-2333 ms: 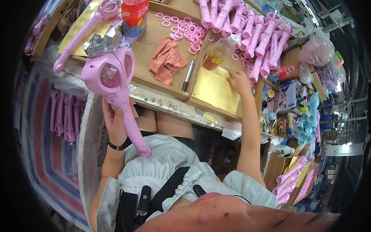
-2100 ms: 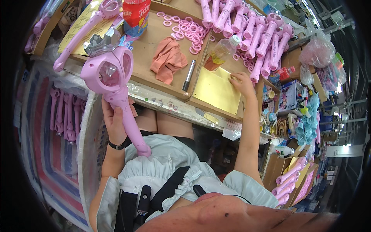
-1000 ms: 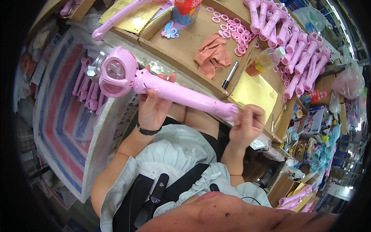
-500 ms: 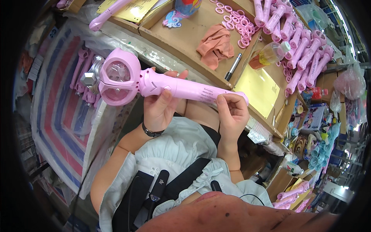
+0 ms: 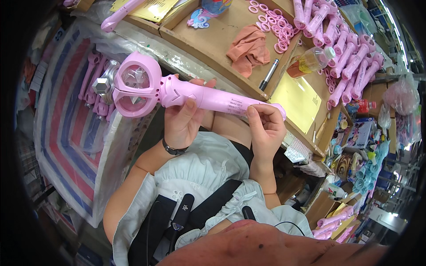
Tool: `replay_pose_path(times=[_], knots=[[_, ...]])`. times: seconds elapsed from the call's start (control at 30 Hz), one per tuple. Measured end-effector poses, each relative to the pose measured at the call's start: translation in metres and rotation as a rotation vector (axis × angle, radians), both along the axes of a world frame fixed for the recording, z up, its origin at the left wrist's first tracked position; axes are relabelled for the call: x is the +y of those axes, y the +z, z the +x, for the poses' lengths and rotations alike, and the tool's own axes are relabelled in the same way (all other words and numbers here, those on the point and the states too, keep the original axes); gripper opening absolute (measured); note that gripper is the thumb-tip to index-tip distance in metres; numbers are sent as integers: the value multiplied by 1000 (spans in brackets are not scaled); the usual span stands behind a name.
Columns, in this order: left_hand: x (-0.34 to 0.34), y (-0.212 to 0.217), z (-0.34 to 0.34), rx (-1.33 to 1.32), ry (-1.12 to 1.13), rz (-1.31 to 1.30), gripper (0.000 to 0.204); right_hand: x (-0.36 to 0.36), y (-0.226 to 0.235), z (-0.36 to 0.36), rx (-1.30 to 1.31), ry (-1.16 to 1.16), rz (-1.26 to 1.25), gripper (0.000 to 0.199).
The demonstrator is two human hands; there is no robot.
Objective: The person assembles pink light-up wands by inserting a small pink cap into the handle, attaching a silver crown piece to the top, and testing the light function. They repeat this process for multiple wands, placing finished units into a nearby crate.
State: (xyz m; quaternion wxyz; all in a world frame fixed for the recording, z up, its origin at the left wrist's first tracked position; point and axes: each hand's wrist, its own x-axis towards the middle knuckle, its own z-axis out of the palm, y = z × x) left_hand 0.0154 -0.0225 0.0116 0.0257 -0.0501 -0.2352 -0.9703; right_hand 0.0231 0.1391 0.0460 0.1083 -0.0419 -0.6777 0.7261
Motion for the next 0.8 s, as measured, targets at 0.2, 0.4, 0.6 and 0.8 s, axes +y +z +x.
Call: replay_pose_path(times=[0.2,0.4,0.6,0.8], knots=[[-1,1,-1,6,-7,-7,49,0,-1,0,0,1,11,11],[-2,0,-1,-1,-8,-3,48,-1,-2,-1,9,-2,16,11],[-2,-2,-2,18,-3,-61,49,0,-3,-1,7,-6,45,11],[-2,0,-1,0,-15,-5,49,-1,-5,-1,9,-12,59,11]])
